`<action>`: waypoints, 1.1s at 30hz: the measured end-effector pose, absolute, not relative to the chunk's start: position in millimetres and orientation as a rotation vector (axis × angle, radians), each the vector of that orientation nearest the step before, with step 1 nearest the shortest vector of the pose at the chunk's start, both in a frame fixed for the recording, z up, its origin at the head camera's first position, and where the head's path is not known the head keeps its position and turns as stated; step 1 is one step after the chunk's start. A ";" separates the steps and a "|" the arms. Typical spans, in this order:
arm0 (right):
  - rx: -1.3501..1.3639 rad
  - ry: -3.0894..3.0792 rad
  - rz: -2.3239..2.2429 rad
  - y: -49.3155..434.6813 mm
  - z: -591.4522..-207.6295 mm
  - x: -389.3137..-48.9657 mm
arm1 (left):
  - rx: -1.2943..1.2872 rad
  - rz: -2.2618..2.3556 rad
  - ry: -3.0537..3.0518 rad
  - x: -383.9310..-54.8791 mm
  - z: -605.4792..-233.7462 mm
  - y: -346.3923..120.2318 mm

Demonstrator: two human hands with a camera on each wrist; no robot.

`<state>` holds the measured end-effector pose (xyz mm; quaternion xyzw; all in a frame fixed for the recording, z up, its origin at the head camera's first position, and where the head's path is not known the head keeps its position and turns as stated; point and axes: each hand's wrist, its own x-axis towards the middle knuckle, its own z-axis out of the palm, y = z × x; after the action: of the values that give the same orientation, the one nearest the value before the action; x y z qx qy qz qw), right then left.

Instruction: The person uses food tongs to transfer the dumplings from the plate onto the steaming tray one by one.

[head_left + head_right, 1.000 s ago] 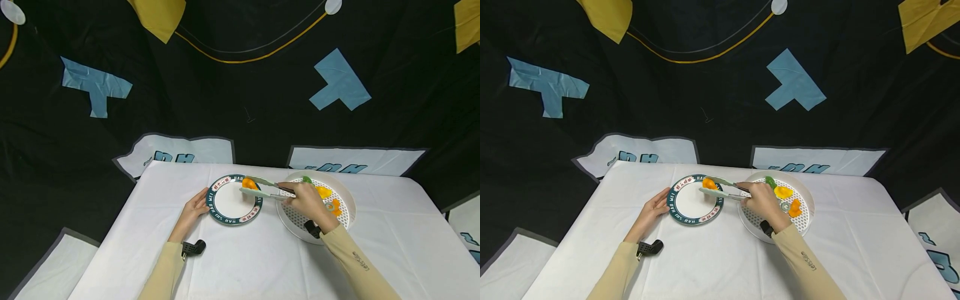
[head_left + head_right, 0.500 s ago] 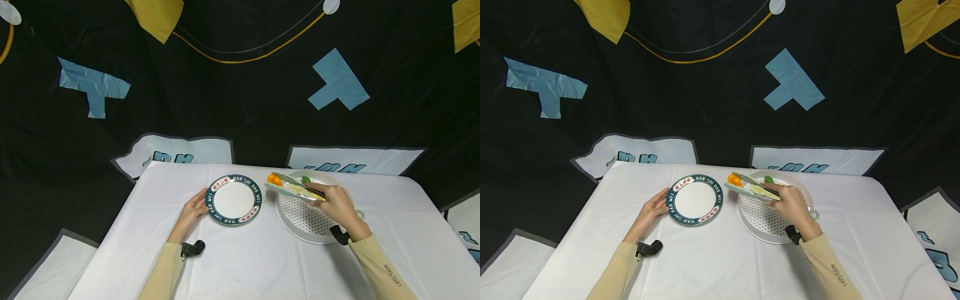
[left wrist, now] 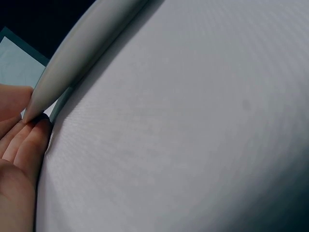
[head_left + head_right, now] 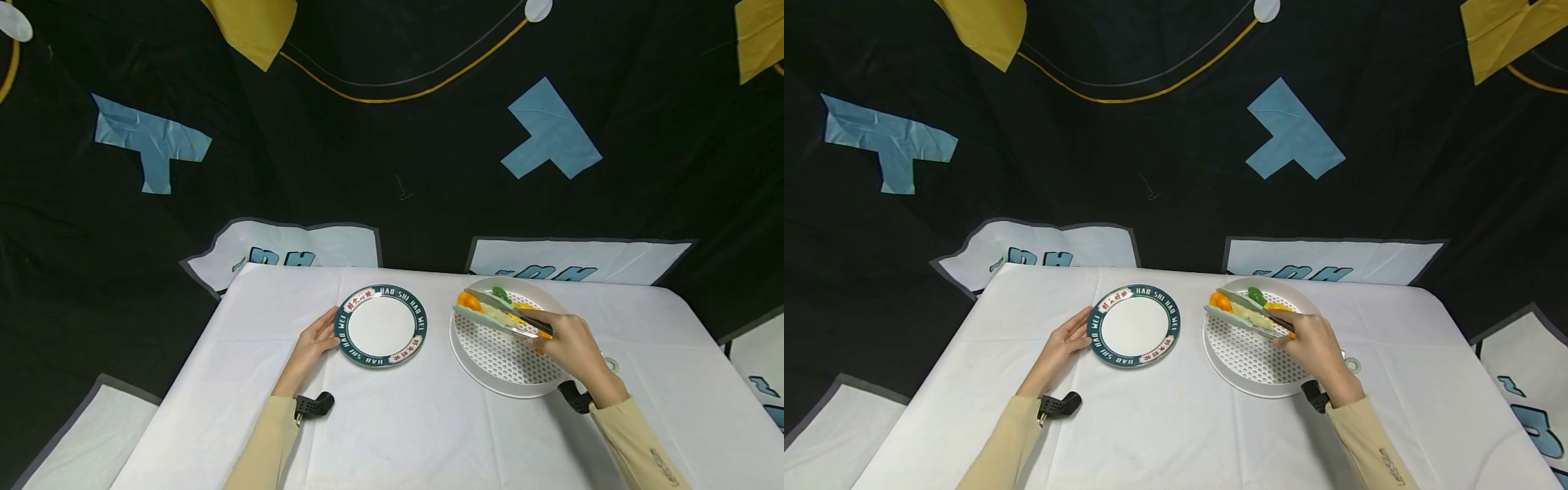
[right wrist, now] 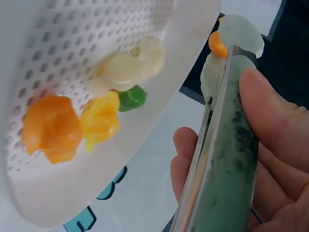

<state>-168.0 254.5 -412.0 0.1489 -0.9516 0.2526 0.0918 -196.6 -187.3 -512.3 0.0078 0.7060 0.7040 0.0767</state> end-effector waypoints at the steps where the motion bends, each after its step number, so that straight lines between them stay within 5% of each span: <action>1: 0.439 -2.826 0.750 255.7 -412.9 -167.0 | 0.020 2.112 2.113 -196.6 -512.2 -187.1; 33: 0.453 -2.856 0.725 258.3 -444.2 -157.3 | 0.045 2.142 2.077 -196.7 -513.2 -187.6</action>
<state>-157.3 258.3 -444.2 0.1516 -0.9549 0.2425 0.0799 -196.7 -187.6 -513.2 0.0150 0.6940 0.7155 0.0787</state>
